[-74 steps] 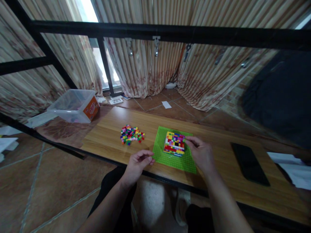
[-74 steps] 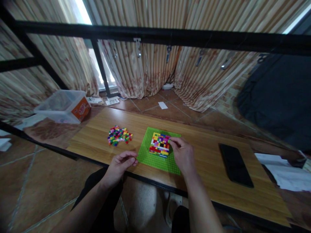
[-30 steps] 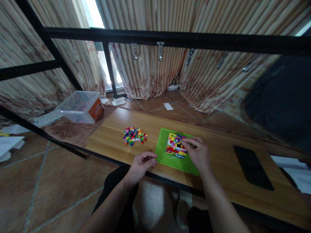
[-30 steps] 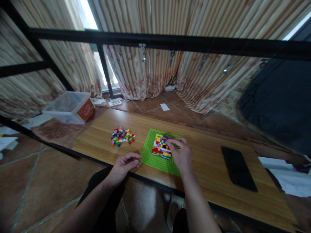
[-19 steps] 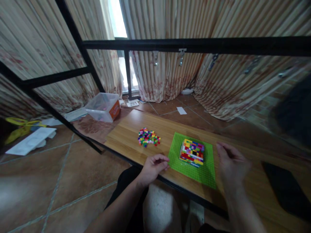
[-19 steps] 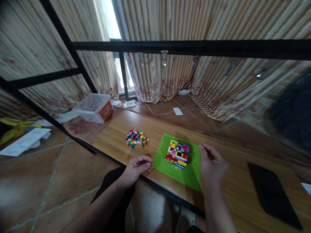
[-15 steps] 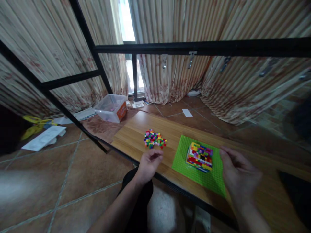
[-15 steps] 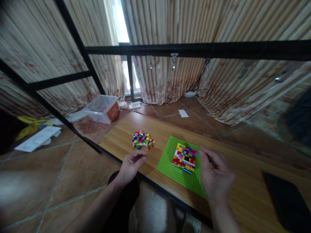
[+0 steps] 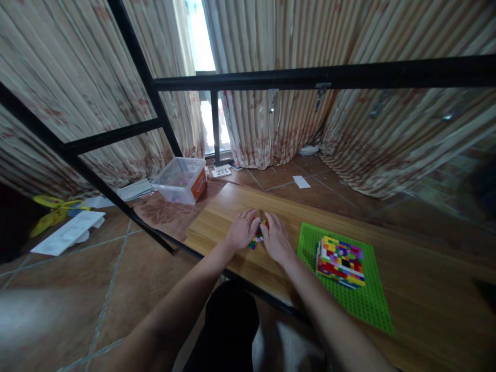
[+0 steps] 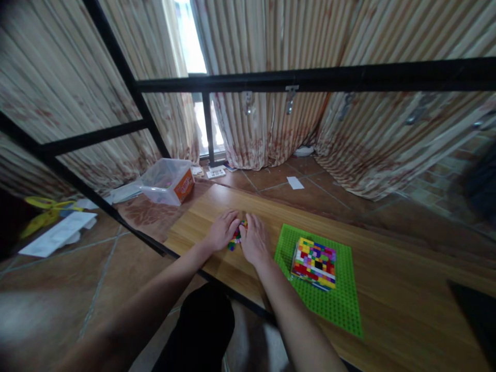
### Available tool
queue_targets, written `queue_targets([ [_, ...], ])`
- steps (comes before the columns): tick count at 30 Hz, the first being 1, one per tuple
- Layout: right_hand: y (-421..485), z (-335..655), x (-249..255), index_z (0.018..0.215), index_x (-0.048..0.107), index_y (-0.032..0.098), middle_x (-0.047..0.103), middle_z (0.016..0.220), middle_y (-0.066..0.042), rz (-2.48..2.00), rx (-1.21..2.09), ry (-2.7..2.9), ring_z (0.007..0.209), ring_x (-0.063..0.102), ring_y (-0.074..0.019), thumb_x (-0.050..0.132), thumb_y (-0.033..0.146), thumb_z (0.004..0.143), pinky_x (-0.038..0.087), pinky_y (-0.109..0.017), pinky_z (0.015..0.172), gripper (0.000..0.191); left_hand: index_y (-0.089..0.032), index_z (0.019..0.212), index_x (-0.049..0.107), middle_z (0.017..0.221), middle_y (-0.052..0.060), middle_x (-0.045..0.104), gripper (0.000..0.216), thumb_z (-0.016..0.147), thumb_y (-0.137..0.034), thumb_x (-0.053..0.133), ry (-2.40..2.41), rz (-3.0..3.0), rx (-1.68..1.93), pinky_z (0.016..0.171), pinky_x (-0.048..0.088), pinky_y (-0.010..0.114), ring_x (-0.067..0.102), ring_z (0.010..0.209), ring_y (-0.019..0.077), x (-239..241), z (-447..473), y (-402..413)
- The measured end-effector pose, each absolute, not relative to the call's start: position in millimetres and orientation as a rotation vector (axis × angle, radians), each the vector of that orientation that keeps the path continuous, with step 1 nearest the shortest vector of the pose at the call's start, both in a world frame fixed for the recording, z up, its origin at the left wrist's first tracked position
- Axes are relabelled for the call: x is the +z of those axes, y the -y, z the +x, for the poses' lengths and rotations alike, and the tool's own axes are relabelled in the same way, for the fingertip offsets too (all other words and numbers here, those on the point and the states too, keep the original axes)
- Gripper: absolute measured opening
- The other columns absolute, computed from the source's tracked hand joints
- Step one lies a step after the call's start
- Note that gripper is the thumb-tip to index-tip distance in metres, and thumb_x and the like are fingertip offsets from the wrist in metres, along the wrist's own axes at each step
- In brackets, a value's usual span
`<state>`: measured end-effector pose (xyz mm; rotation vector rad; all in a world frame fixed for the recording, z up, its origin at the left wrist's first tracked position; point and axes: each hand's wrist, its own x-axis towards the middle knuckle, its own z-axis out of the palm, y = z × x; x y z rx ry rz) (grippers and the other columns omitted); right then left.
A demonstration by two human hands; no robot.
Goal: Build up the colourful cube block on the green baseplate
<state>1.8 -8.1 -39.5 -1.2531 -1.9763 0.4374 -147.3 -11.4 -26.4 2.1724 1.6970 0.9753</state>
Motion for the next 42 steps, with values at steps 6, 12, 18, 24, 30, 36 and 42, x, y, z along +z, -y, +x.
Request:
queue_targets([
  [6,8.3,5.3,-43.4,0.122,0.06,0.013,0.059,0.129,-0.018,-1.241,0.429,2.102,0.125,0.05,-0.0277,0.031,0.025,0.095,0.036,-0.05,0.109,0.042,-0.014,0.112,0.064,0.117,0.015,0.067,0.036,0.096,-0.027,0.034,-1.614,2.247,0.982,0.106,0.039,0.042,0.057,0.116,0.0233,-27.2,-126.3,16.6],
  [12,26.3,23.8,-33.1,0.118,0.062,0.011,0.063,0.123,-0.018,-1.209,0.54,2.046,0.119,0.054,-0.0248,0.029,0.023,0.095,0.041,-0.044,0.106,0.042,-0.015,0.101,0.065,0.107,0.013,0.069,0.035,0.096,-0.023,0.032,-1.587,2.239,0.983,0.103,0.039,0.041,0.059,0.108,0.0225,-23.7,-96.8,27.0],
  [18,39.0,46.0,-22.9,0.115,0.064,0.018,0.065,0.12,-0.013,-1.227,0.608,1.951,0.115,0.058,-0.0229,0.032,0.022,0.092,0.043,-0.044,0.105,0.039,-0.015,0.097,0.066,0.103,0.013,0.07,0.041,0.098,-0.024,0.026,-1.581,2.181,1.027,0.1,0.039,0.041,0.06,0.103,0.0228,-22.2,-71.2,34.4],
  [24,49.6,66.1,-15.8,0.114,0.065,0.019,0.066,0.12,-0.011,-1.299,0.639,1.934,0.113,0.06,-0.0225,0.037,0.019,0.086,0.044,-0.044,0.103,0.039,-0.013,0.1,0.067,0.103,0.014,0.071,0.043,0.098,-0.024,0.025,-1.634,2.01,1.046,0.098,0.041,0.04,0.062,0.103,0.0234,-22.3,-60.9,39.8],
  [30,72.2,83.3,-6.0,0.118,0.062,0.02,0.064,0.123,-0.01,-1.315,0.583,1.938,0.116,0.058,-0.0224,0.036,0.013,0.084,0.042,-0.046,0.106,0.044,-0.018,0.101,0.07,0.105,0.01,0.072,0.044,0.097,-0.029,0.027,-1.633,1.746,1.042,0.094,0.045,0.035,0.063,0.103,0.0221,-11.7,-69.5,37.7],
  [36,102.3,99.4,3.6,0.115,0.063,0.02,0.063,0.117,-0.012,-1.334,0.428,1.949,0.109,0.06,-0.024,0.039,0.012,0.086,0.048,-0.043,0.097,0.039,-0.013,0.096,0.072,0.104,0.011,0.073,0.042,0.093,-0.031,0.034,-1.587,1.484,1.164,0.092,0.047,0.032,0.065,0.102,0.0219,-12.4,-81.4,21.5],
  [42,109.3,89.6,-2.0,0.105,0.066,0.017,0.064,0.101,-0.011,-1.422,0.397,2.032,0.093,0.062,-0.0232,0.049,0.012,0.086,0.052,-0.037,0.085,0.026,-0.014,0.082,0.071,0.082,0.006,0.072,0.038,0.089,-0.038,0.043,-1.648,1.501,1.173,0.078,0.049,0.028,0.065,0.082,0.0188,-14.8,-87.8,11.6],
])
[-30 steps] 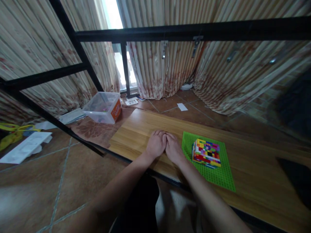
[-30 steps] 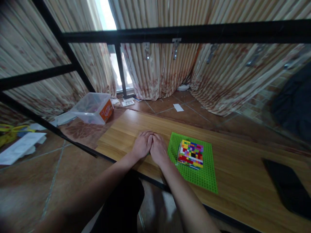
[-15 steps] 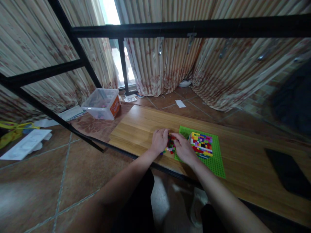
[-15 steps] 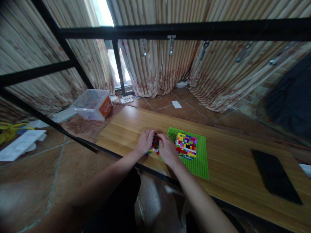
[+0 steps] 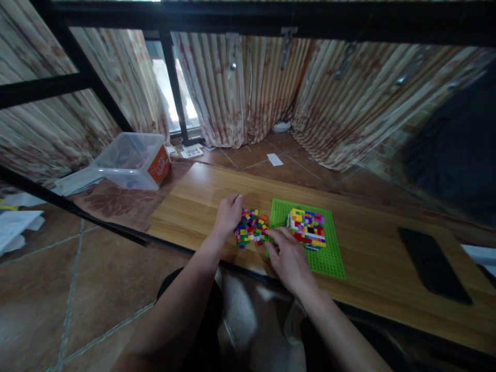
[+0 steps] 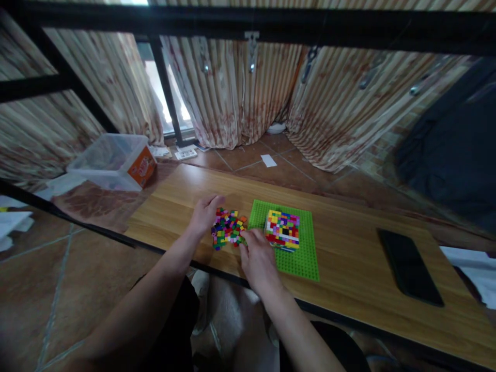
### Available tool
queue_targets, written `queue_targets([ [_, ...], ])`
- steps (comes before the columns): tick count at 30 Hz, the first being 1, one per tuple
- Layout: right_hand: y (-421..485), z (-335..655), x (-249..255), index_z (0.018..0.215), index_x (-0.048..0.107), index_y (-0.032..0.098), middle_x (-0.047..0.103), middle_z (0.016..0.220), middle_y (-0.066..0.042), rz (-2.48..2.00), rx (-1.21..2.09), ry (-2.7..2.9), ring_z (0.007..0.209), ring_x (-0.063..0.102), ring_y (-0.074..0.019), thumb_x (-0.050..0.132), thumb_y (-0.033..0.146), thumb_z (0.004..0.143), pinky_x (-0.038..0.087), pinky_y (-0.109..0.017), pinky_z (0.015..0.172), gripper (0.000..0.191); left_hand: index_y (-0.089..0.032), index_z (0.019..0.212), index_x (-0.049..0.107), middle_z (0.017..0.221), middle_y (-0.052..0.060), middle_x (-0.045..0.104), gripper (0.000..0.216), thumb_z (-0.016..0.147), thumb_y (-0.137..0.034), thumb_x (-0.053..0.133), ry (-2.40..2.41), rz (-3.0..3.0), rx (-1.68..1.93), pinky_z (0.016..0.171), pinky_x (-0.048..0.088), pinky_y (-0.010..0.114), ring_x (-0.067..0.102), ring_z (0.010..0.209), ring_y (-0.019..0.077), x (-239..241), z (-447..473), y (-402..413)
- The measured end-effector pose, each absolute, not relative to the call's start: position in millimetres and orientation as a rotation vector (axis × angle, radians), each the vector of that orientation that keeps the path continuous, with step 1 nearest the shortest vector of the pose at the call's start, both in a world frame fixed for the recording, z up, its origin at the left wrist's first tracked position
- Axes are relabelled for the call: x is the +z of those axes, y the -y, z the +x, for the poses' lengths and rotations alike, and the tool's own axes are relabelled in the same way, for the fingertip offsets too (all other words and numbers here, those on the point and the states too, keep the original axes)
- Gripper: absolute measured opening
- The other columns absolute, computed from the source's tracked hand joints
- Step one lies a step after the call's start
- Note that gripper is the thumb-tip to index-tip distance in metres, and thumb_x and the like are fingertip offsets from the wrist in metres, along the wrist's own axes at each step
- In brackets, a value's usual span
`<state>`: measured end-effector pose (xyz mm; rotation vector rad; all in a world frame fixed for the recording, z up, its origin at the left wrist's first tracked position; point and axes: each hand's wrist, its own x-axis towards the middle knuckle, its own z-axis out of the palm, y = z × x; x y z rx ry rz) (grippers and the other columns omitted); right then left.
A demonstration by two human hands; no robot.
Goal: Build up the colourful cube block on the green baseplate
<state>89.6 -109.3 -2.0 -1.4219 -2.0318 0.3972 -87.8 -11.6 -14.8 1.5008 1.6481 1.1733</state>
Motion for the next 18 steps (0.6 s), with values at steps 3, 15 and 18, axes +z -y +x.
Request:
queue_targets([
  [3,104.9,83.8,-8.1,0.102,0.067,0.018,0.063,0.098,-0.009,-1.443,0.429,2.097,0.09,0.062,-0.0219,0.049,0.01,0.086,0.052,-0.035,0.083,0.025,-0.014,0.085,0.072,0.078,0.004,0.071,0.035,0.089,-0.036,0.044,-1.649,1.543,1.107,0.073,0.048,0.026,0.064,0.077,0.0168,-8.6,-85.9,9.9],
  [15,109.2,90.2,9.4,0.108,0.065,0.019,0.067,0.104,-0.009,-1.204,0.424,2.017,0.096,0.064,-0.0183,0.043,0.016,0.095,0.052,-0.031,0.084,0.025,-0.016,0.101,0.072,0.102,0.007,0.074,0.029,0.087,-0.028,0.05,-1.653,1.769,0.935,0.087,0.051,0.03,0.067,0.094,0.0197,15.1,-68.8,19.4],
  [18,110.8,116.8,24.8,0.114,0.064,0.022,0.067,0.107,-0.008,-1.237,0.387,1.86,0.1,0.064,-0.0174,0.041,0.02,0.097,0.052,-0.032,0.087,0.029,-0.017,0.103,0.071,0.104,0.007,0.074,0.027,0.087,-0.027,0.051,-1.635,1.92,0.803,0.089,0.05,0.031,0.067,0.096,0.0202,18.4,-59.5,23.6],
])
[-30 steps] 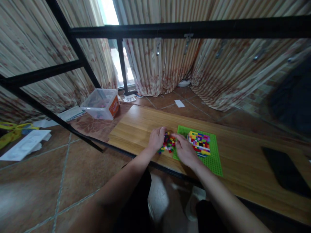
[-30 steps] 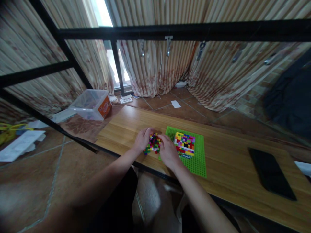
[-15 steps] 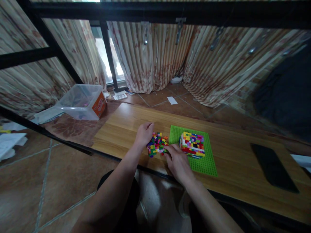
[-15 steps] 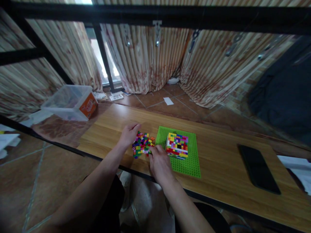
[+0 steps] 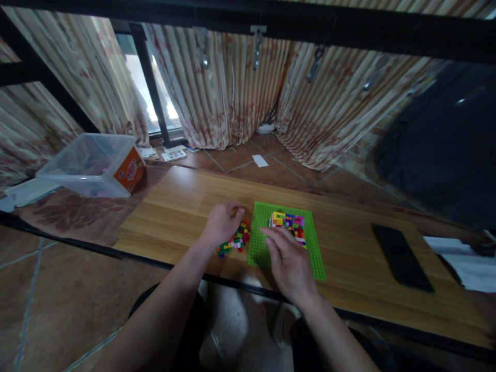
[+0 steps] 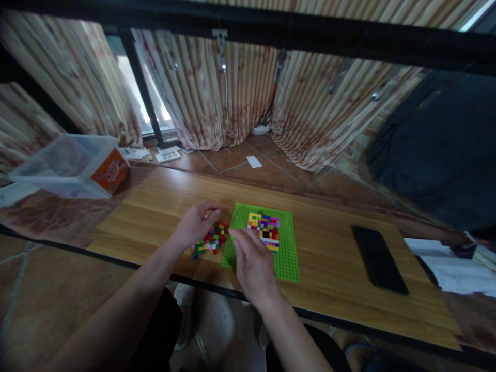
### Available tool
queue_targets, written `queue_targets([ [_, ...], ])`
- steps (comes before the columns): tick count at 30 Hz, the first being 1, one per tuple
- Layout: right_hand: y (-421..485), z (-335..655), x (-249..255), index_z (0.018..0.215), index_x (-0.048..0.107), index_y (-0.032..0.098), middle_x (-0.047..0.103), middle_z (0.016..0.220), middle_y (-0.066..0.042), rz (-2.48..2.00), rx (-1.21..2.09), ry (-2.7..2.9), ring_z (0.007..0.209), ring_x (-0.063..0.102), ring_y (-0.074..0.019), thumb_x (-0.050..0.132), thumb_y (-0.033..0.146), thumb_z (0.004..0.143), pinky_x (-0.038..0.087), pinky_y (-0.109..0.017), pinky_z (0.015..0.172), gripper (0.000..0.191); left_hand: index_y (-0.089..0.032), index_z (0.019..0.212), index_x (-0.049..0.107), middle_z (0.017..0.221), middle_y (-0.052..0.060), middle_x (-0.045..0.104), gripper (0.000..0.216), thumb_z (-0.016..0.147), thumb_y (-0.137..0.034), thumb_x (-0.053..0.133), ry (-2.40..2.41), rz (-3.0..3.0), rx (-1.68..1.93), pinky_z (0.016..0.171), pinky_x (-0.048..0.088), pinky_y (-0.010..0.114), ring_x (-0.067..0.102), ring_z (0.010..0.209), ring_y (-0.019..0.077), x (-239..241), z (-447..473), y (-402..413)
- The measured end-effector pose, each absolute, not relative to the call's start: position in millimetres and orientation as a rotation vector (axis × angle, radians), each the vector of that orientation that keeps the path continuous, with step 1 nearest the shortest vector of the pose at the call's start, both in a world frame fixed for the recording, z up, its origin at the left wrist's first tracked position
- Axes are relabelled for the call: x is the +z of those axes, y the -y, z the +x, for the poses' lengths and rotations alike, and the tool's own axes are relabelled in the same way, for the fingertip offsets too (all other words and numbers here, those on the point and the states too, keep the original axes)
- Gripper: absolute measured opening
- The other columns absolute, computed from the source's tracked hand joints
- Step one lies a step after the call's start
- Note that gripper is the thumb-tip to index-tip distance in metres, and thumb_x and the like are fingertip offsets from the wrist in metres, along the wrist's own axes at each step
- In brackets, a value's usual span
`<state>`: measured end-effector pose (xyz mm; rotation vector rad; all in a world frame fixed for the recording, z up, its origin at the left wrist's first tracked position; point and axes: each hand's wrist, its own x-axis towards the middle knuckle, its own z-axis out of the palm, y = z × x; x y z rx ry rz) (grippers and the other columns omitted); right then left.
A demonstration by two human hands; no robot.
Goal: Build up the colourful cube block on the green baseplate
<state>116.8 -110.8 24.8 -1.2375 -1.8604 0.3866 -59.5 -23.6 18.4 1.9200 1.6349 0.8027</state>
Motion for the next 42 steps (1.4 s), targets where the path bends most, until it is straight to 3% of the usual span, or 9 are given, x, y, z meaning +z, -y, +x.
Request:
queue_targets([
  [3,107.0,154.7,30.4,0.111,0.068,0.023,0.068,0.108,-0.008,-1.414,0.37,1.608,0.1,0.065,-0.02,0.047,0.029,0.094,0.052,-0.036,0.086,0.027,-0.018,0.101,0.071,0.102,0.007,0.074,0.025,0.088,-0.026,0.051,-1.589,2.092,0.677,0.093,0.048,0.034,0.066,0.095,0.0205,18.6,-53.9,26.7],
  [8,99.0,200.2,22.6,0.112,0.066,0.018,0.071,0.093,-0.009,-1.6,0.508,1.218,0.078,0.068,-0.0205,0.061,0.037,0.083,0.054,-0.037,0.074,0.035,-0.018,0.094,0.07,0.097,0.008,0.073,0.021,0.087,-0.023,0.051,-1.552,2.252,0.605,0.091,0.047,0.035,0.065,0.093,0.0214,16.4,-50.1,27.7],
  [12,95.4,206.5,17.8,0.097,0.07,0.018,0.072,0.089,-0.008,-1.604,0.534,1.221,0.081,0.067,-0.0216,0.064,0.037,0.078,0.052,-0.037,0.076,0.027,-0.019,0.082,0.068,0.083,0.005,0.07,0.018,0.086,-0.02,0.05,-1.517,2.352,0.531,0.084,0.046,0.032,0.063,0.082,0.0191,15.5,-45.4,28.1],
  [17,88.1,202.1,17.1,0.082,0.072,0.02,0.071,0.086,-0.006,-1.591,0.455,1.4,0.082,0.065,-0.0213,0.059,0.035,0.082,0.049,-0.035,0.077,0.02,-0.02,0.082,0.067,0.083,0.004,0.069,0.018,0.086,-0.02,0.049,-1.514,2.372,0.509,0.082,0.045,0.031,0.062,0.081,0.0182,12.5,-43.2,26.9],
  [34,75.9,196.7,9.9,0.081,0.071,0.019,0.069,0.088,-0.007,-1.541,0.401,1.48,0.083,0.064,-0.0203,0.058,0.031,0.081,0.051,-0.036,0.078,0.017,-0.02,0.081,0.069,0.083,0.004,0.069,0.016,0.084,-0.02,0.053,-1.491,2.339,0.506,0.082,0.046,0.03,0.063,0.081,0.0181,13.3,-47.9,25.4],
  [42,73.4,203.3,9.4,0.089,0.072,0.015,0.072,0.087,-0.01,-1.627,0.452,1.282,0.078,0.066,-0.0219,0.06,0.045,0.081,0.052,-0.038,0.075,0.033,-0.02,0.081,0.069,0.081,0.005,0.069,0.015,0.084,-0.021,0.054,-1.492,2.322,0.511,0.079,0.046,0.03,0.062,0.078,0.0178,14.1,-48.1,25.5],
])
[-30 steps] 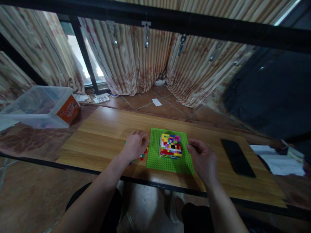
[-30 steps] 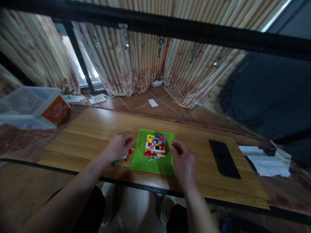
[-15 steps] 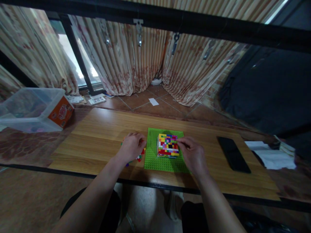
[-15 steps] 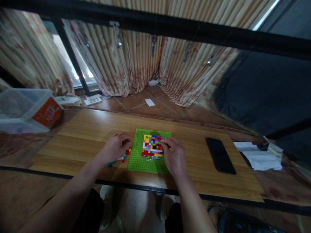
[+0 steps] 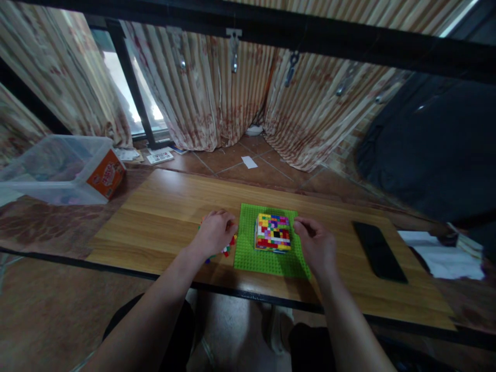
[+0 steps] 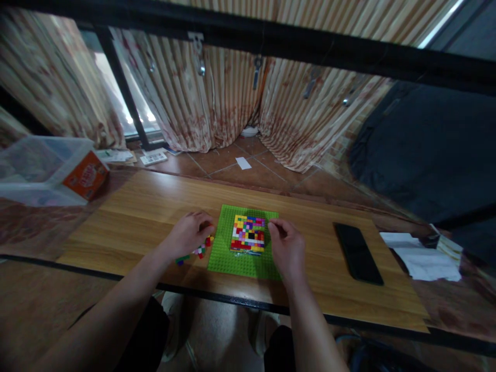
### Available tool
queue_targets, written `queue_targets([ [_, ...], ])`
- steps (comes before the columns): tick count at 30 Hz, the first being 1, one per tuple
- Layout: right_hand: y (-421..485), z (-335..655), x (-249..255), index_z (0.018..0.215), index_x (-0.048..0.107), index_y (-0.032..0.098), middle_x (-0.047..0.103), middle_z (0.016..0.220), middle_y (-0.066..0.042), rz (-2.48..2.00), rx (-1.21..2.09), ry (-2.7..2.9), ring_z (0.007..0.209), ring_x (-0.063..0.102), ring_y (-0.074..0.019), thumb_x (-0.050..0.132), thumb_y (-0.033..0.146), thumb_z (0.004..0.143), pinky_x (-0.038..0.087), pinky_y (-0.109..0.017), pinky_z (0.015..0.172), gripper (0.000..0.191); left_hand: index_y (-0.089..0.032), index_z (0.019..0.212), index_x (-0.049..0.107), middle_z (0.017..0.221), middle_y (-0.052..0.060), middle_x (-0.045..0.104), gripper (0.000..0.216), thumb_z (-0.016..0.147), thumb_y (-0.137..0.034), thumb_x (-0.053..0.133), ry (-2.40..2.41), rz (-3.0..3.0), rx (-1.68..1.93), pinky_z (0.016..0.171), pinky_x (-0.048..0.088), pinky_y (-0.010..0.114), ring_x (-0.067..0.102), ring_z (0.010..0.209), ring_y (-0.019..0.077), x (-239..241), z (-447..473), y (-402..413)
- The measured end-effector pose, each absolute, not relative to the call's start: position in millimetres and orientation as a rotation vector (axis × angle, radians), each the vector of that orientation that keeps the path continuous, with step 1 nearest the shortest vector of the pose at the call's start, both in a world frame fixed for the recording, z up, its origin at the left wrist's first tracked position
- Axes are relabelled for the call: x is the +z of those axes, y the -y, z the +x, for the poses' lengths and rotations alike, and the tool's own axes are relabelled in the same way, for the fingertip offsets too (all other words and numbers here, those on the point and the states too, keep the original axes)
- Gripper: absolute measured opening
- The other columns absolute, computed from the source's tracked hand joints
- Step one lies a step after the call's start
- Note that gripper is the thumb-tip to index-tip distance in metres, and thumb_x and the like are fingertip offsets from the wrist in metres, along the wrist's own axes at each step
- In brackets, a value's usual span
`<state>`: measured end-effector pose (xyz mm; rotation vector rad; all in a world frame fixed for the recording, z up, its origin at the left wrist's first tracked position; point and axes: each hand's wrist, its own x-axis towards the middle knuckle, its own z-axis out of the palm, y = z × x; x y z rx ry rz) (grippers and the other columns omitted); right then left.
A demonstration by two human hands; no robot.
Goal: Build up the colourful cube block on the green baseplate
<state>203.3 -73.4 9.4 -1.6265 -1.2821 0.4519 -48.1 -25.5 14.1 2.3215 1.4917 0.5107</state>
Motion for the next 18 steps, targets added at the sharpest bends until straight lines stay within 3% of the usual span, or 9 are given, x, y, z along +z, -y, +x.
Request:
queue_targets([
  [12,52.6,188.4,-10.5,0.097,0.072,0.016,0.074,0.098,-0.01,-1.574,0.73,1.126,0.09,0.067,-0.0229,0.062,0.053,0.077,0.052,-0.039,0.082,0.044,-0.022,0.081,0.069,0.083,0.004,0.07,0.01,0.081,-0.022,0.059,-1.525,2.232,0.537,0.084,0.048,0.03,0.064,0.083,0.0184,16.7,-49.2,27.0],
  [18,56.0,184.4,-7.3,0.096,0.072,0.016,0.074,0.096,-0.01,-1.566,0.688,1.148,0.089,0.067,-0.023,0.063,0.052,0.077,0.051,-0.04,0.084,0.042,-0.022,0.081,0.069,0.085,0.004,0.07,0.012,0.081,-0.022,0.058,-1.503,2.212,0.557,0.087,0.048,0.031,0.064,0.086,0.0185,14.6,-49.8,26.8],
])
